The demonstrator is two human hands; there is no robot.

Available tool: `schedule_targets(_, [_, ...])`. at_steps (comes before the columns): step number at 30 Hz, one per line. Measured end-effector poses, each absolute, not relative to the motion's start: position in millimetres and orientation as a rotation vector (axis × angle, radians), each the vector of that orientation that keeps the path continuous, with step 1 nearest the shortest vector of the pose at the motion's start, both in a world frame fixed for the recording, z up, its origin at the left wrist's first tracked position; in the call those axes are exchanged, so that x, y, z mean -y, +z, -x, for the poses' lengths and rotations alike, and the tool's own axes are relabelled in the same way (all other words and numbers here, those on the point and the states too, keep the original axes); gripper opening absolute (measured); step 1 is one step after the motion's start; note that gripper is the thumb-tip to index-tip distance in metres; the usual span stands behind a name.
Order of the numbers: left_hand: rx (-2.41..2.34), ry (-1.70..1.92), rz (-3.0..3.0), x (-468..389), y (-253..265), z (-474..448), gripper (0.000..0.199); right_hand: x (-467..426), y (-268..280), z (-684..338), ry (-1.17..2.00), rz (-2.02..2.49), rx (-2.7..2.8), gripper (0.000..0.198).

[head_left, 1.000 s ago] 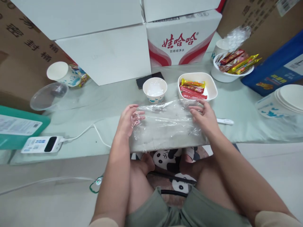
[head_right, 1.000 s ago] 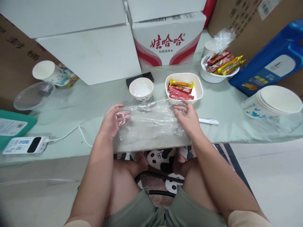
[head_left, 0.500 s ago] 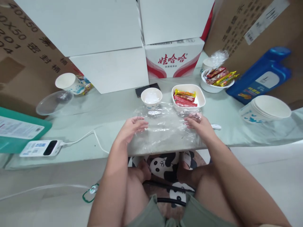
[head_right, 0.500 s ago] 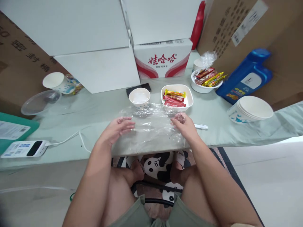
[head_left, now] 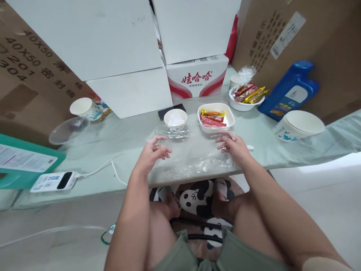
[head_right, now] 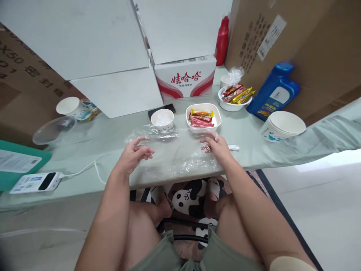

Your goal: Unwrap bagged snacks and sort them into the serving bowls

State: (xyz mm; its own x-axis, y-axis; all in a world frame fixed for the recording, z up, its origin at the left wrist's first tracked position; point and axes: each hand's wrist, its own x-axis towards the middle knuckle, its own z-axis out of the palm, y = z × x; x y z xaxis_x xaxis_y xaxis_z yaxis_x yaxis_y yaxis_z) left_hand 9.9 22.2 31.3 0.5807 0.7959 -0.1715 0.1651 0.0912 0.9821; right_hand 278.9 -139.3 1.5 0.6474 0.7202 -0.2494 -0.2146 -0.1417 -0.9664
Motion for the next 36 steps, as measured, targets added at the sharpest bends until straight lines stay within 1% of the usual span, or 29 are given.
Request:
schedule_targets(2, [-0.971,0.532,-1.499,-22.5,27.6,-10.8,0.040,137.9,-0.8,-277.6,0.850,1.529,0.464,0.039])
schedule_targets(5, [-1.162,0.633,-1.513,-24.5,21.7,-15.4,0.031,133.8,-6.7,-278.3,0.772,1.543,0.442,0.029])
schedule_targets(8, [-1.095,0.731,-1.368,-26.1,22.5,-19.1,0.037,130.0,-10.4,-281.2,0.706,1.478,0.393,0.023])
schedule_targets(11, [-0.938,0.695,-1.272,-25.6,27.8,-19.4,0.046,129.0,-7.9,-284.1,0.657,1.388,0.352,0.024])
schedule_targets(13, [-0.960,0.582,-1.264,-24.9,30.3,-18.5,0.042,130.6,-3.5,-285.3,0.663,1.325,0.332,0.024])
schedule_targets(16, [-1.049,0.444,-1.230,-24.8,32.8,-16.9,0.033,136.4,3.7,-285.4,0.769,1.268,0.345,0.028])
schedule_targets(19, [-0.987,0.545,-1.154,-25.5,36.3,-14.3,0.031,143.2,7.5,-284.4,0.836,1.252,0.406,0.021])
schedule_targets(23, [-0.857,0.790,-1.076,-26.2,37.5,-9.9,0.035,147.1,4.8,-285.3,0.785,1.268,0.398,0.028])
schedule_targets(25, [-0.834,0.794,-1.120,-27.1,33.7,-8.6,0.035,146.9,1.2,-287.7,0.773,1.330,0.359,0.023])
schedule_targets(29, [-0.894,0.694,-1.367,-32.9,21.4,-8.0,0.025,148.7,-6.8,-295.5,0.803,1.454,0.462,0.018])
schedule_targets(32, [-0.920,0.709,-1.479,-38.6,13.9,-8.1,0.019,153.5,-12.4,-303.1,0.667,1.549,0.718,0.006])
schedule_targets(36, [-0.882,0.782,-1.446,-41.5,7.8,-9.3,0.015,158.9,-20.8,-312.3,0.401,1.656,0.998,0.013])
